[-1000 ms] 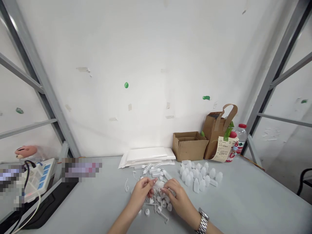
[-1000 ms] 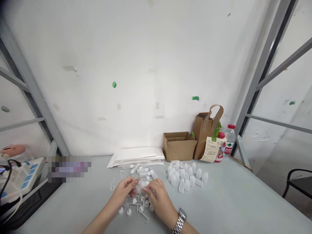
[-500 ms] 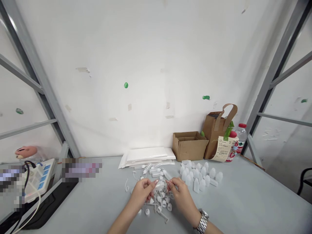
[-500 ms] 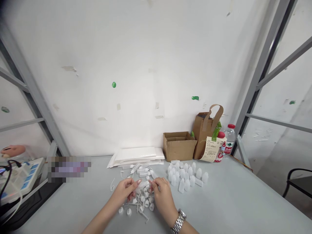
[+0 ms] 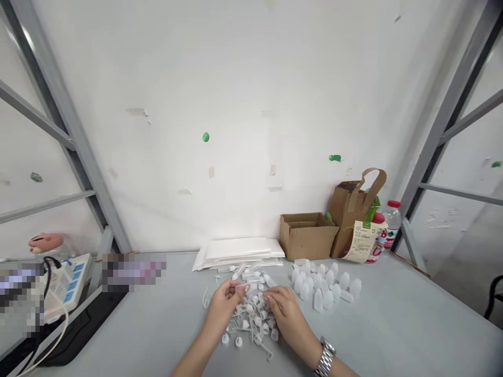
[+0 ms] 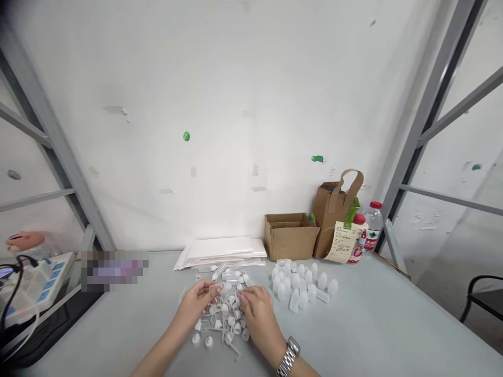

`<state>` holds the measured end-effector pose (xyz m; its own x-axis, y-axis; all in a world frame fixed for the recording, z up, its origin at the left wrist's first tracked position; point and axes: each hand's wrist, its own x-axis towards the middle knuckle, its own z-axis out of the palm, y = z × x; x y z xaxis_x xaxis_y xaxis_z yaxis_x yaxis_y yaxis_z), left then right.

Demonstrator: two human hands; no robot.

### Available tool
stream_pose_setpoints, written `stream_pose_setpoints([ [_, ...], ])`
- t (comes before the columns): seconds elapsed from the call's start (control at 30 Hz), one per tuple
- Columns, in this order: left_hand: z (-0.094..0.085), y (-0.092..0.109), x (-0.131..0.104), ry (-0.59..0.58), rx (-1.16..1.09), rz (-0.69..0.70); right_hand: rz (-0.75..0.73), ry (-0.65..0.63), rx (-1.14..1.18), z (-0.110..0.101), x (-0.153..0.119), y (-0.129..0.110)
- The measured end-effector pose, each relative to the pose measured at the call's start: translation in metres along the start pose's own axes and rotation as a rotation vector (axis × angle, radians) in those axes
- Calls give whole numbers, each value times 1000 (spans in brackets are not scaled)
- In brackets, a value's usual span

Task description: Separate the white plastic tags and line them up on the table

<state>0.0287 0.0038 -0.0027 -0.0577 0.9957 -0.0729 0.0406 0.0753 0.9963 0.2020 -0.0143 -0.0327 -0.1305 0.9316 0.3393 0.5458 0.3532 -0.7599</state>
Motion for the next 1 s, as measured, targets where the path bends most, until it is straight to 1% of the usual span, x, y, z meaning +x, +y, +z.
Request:
stream_pose_setpoints([
  [0.1,6,-8,0,-32,2,73,21,40,36,-2,0,-3],
  [0.23,12,-15,-3,-153,66,127,138,-20,270,0,1,-7],
  [0.3,14,-16,-5,-195,135,158,174,-12,322,0,1,-10],
  [0.37,11,-15,-6,-185,262,234,163,31,317,-8,3,-14],
  [0.4,8,-14,-6,-154,347,289,146,53,303,-16,4,-16],
  [0.47,-1,-15,-2,-58,535,405,123,103,245,-39,6,-21],
  [0.5,-6,-16,2,-4,624,439,115,90,193,-53,8,-23],
  [0.53,-11,-19,6,34,709,449,123,21,145,-67,9,-23],
  [0.6,-19,-25,15,77,846,438,190,-181,78,-92,9,-20],
  [0.67,-22,-33,24,89,925,428,296,-258,-26,-110,9,-12],
  [0.73,-21,-38,29,80,959,435,372,-232,-194,-116,8,-2],
  [0.83,-17,-41,31,81,994,445,392,-171,-416,-114,8,6],
  [1.0,-19,-37,30,98,1010,425,368,-173,-606,-106,10,-2],
])
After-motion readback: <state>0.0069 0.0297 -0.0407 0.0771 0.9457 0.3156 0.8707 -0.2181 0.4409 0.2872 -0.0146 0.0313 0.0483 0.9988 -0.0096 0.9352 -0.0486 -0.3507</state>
